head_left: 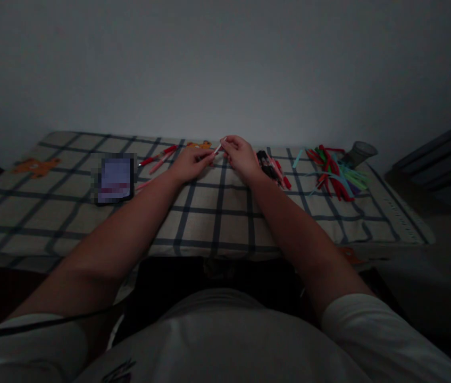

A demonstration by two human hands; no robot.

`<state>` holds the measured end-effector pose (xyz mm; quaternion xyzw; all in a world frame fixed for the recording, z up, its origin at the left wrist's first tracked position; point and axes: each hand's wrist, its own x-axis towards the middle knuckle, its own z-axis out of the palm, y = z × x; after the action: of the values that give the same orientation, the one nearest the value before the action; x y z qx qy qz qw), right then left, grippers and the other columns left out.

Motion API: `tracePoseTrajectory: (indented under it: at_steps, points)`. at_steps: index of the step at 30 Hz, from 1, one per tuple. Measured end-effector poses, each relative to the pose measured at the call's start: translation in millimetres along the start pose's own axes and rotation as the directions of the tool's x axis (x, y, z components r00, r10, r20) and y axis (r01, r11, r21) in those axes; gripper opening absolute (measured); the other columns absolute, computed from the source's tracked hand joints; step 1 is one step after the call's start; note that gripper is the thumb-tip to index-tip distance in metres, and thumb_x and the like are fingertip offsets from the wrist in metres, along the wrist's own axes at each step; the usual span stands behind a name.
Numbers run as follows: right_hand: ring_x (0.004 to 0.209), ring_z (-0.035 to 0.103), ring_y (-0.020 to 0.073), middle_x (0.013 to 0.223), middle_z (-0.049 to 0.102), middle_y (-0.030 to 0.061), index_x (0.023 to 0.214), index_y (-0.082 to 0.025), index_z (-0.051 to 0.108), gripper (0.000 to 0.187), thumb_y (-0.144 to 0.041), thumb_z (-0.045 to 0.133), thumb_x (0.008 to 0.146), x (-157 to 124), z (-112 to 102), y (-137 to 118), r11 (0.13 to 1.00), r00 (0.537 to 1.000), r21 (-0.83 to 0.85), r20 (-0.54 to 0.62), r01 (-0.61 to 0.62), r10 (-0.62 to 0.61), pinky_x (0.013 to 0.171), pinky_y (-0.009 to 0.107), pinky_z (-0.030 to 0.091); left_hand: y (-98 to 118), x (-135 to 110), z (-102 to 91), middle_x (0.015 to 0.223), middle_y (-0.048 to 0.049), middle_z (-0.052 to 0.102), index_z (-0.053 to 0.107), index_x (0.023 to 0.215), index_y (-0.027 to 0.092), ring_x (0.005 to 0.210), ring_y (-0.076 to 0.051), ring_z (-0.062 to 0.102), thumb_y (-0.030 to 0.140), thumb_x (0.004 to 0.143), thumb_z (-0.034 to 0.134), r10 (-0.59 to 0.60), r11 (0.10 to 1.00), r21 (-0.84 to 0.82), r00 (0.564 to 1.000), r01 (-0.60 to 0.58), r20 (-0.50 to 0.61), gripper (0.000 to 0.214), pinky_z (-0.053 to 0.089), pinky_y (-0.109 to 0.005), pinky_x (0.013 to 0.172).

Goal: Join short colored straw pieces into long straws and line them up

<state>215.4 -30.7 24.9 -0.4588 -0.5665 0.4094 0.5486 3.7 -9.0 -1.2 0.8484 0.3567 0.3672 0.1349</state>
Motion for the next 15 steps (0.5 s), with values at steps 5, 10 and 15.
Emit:
tracePoseTrajectory:
  at_steps: [5,10,15]
  points:
    - [0.091,0.076,0.0173,0.098,0.08,0.0035,0.094,-0.027,0.069,0.029,-0.047,0.087,0.105,-4,-2,-5,1.0,1.0,0.014,0.006,0.026,-0.026,0.074,0.024,0.063,-3,-1,1.6,0.095,-0.0106,0.086,0.088,0.106,0.02,0.089,-0.028,0.077,0.083,0.11,0.049,-0.007,1.0,0.001,0.999,0.007,-0.043,0.075,0.059,-0.039,0.083]
    - [0.091,0.075,0.0184,0.101,0.082,0.0042,0.098,-0.027,0.077,0.027,-0.049,0.092,0.099,-1,-7,-8,1.0,1.0,-0.017,0.014,0.023,-0.023,0.073,0.026,0.063,-7,0,3.4,0.113,-0.0138,0.09,0.089,0.122,0.02,0.104,-0.031,0.081,0.081,0.11,0.053,-0.056,0.998,-0.012,0.995,0.055,-0.08,0.072,0.063,-0.041,0.091]
    - [0.085,0.074,0.0197,0.098,0.082,0.003,0.114,-0.025,0.087,0.012,-0.027,0.083,0.102,8,-18,5,0.997,0.999,-0.073,0.014,0.032,-0.031,0.081,0.033,0.064,-10,2,2.8,0.119,-0.0134,0.09,0.088,0.127,0.019,0.109,-0.03,0.08,0.074,0.114,0.052,-0.115,0.993,0.017,0.986,0.118,-0.122,0.067,0.063,-0.038,0.09]
